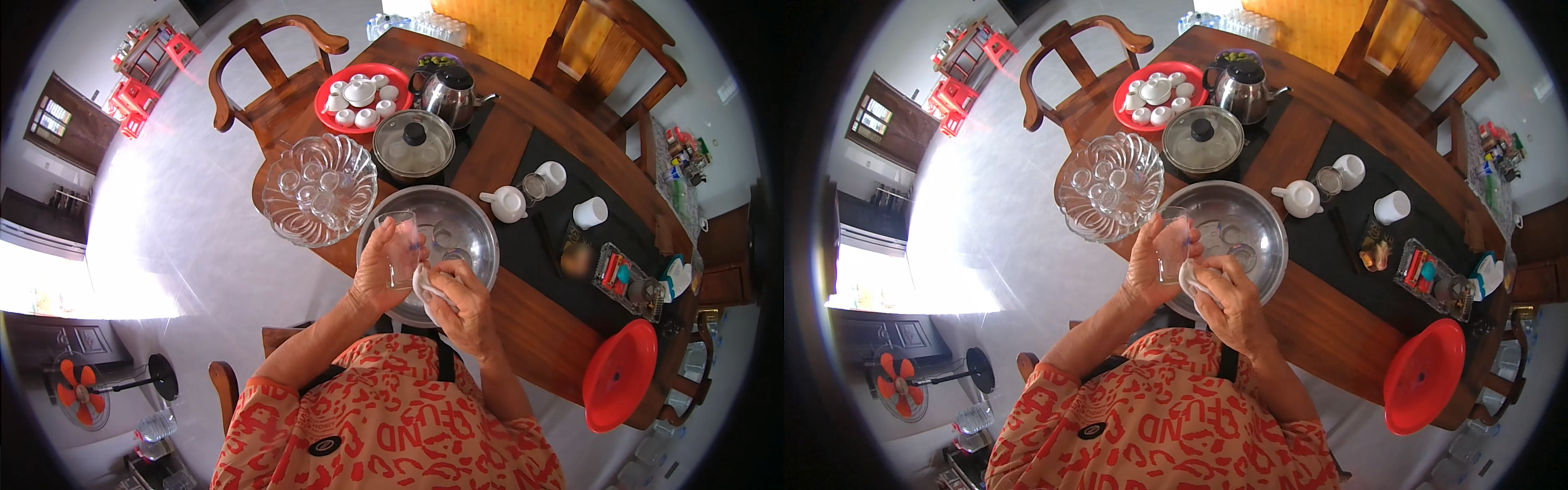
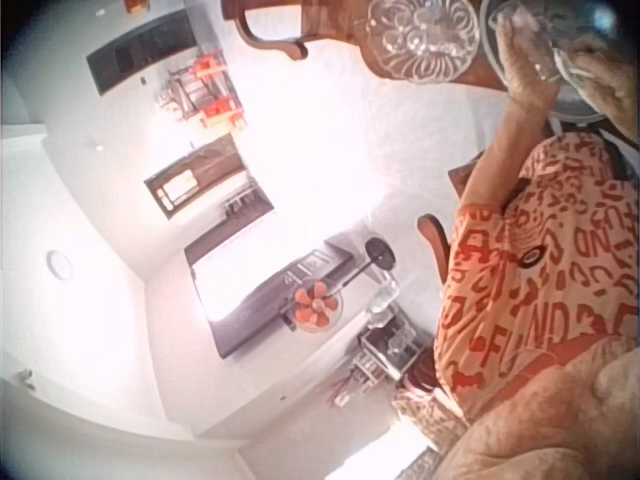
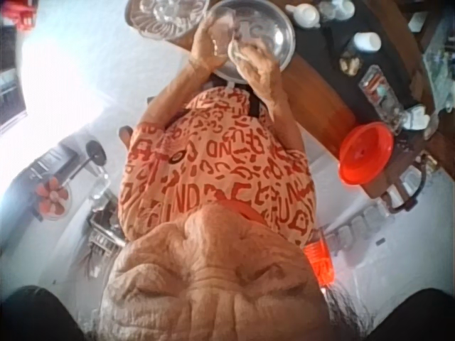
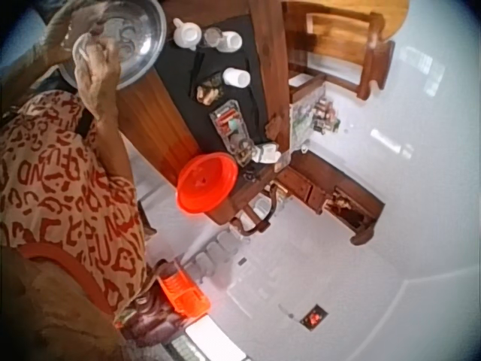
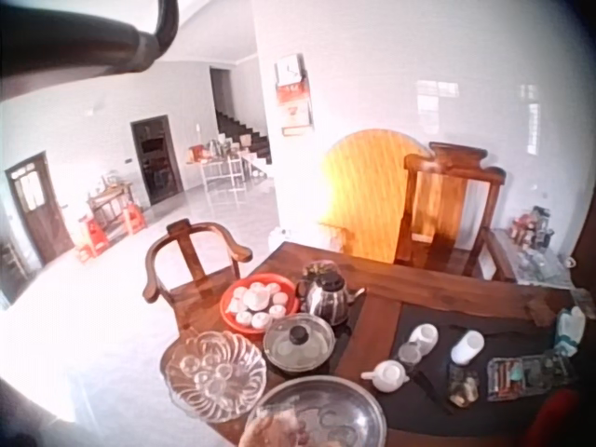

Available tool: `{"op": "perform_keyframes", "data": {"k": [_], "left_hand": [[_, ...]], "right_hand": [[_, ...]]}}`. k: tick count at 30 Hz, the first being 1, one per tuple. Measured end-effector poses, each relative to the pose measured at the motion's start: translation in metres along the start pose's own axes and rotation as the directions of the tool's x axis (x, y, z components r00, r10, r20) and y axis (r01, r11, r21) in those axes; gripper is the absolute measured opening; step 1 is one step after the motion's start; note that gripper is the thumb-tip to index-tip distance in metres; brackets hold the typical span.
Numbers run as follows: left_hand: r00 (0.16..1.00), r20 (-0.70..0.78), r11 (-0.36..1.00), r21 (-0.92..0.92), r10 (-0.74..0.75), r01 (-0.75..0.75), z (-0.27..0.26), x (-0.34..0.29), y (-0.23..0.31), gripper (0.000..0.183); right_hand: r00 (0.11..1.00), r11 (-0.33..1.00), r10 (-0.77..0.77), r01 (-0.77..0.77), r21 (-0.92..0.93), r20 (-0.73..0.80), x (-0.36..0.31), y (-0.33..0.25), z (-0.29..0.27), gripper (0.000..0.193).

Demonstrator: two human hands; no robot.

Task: The person wipes several small clear glasses with a white cloth over a metal bowl. They handle the glasses one at a time, wiping the exterior and interior surfaces, and then place the cleaned glasses into a glass holder on the table.

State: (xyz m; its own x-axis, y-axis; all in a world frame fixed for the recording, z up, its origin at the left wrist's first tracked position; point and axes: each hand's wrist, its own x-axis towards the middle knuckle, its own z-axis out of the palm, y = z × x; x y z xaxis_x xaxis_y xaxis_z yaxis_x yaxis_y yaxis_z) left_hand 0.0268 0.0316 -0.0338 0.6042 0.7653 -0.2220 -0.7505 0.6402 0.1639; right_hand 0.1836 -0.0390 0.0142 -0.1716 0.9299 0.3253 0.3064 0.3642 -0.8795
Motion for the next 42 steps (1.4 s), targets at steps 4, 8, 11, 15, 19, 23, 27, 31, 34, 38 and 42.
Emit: {"op": "perform_keyframes", "data": {"k": [4, 8, 11, 15, 19, 23, 27, 31, 34, 38, 42], "left_hand": [[1.000, -0.022, 1.000, 0.025, -0.018, 0.018, 0.012, -0.003, -0.003, 0.049], [0.999, -0.043, 0.999, 0.049, -0.021, 0.023, 0.031, -0.008, -0.010, 0.043], [0.997, -0.066, 0.993, 0.117, 0.038, -0.030, 0.038, -0.011, -0.014, 0.048], [0.993, -0.093, 0.993, 0.091, 0.078, -0.070, 0.034, -0.003, -0.009, 0.059], [0.985, -0.150, 0.992, 0.101, 0.090, -0.075, 0.031, -0.002, -0.003, 0.064], [0.949, -0.269, 0.977, 0.171, 0.167, -0.124, 0.022, 0.001, 0.000, 0.064], [0.932, -0.318, 0.978, 0.165, 0.176, -0.129, 0.024, -0.002, 0.003, 0.059], [0.962, -0.245, 0.983, 0.161, 0.123, -0.084, 0.017, -0.005, 0.002, 0.051], [0.991, -0.119, 0.970, 0.243, 0.055, -0.025, 0.021, -0.020, -0.001, 0.048], [0.995, -0.041, 0.906, 0.419, 0.087, -0.061, 0.028, -0.026, 0.000, 0.061], [0.989, 0.084, 0.627, 0.765, 0.125, -0.144, 0.026, -0.027, 0.002, 0.070]], "right_hand": [[0.990, 0.998, 0.036, -0.028, 0.060, -0.138, 0.009, -0.004, 0.005, 0.029], [0.941, 0.999, 0.010, -0.026, -0.042, -0.338, 0.021, 0.007, 0.018, 0.025], [0.936, 0.999, 0.035, -0.040, -0.007, -0.350, 0.025, 0.010, 0.017, 0.023], [0.963, 0.982, 0.157, -0.129, 0.137, -0.218, 0.019, 0.007, 0.019, 0.020], [0.979, 0.976, 0.144, -0.117, 0.184, -0.145, 0.012, 0.000, 0.022, 0.021], [0.977, 0.982, 0.168, -0.153, 0.113, -0.131, 0.001, 0.001, 0.033, 0.021], [0.996, 0.985, 0.089, -0.092, 0.145, 0.023, -0.005, 0.003, 0.028, 0.021], [0.964, 0.984, 0.163, -0.142, 0.112, -0.210, 0.001, -0.009, 0.017, 0.026], [0.979, 0.996, 0.063, -0.073, -0.044, -0.195, 0.007, -0.006, 0.011, 0.025], [0.945, 0.978, 0.134, -0.175, -0.116, -0.300, 0.011, 0.002, -0.003, 0.025], [0.899, 0.992, 0.123, -0.099, 0.077, -0.420, 0.021, 0.002, -0.020, 0.025]]}}
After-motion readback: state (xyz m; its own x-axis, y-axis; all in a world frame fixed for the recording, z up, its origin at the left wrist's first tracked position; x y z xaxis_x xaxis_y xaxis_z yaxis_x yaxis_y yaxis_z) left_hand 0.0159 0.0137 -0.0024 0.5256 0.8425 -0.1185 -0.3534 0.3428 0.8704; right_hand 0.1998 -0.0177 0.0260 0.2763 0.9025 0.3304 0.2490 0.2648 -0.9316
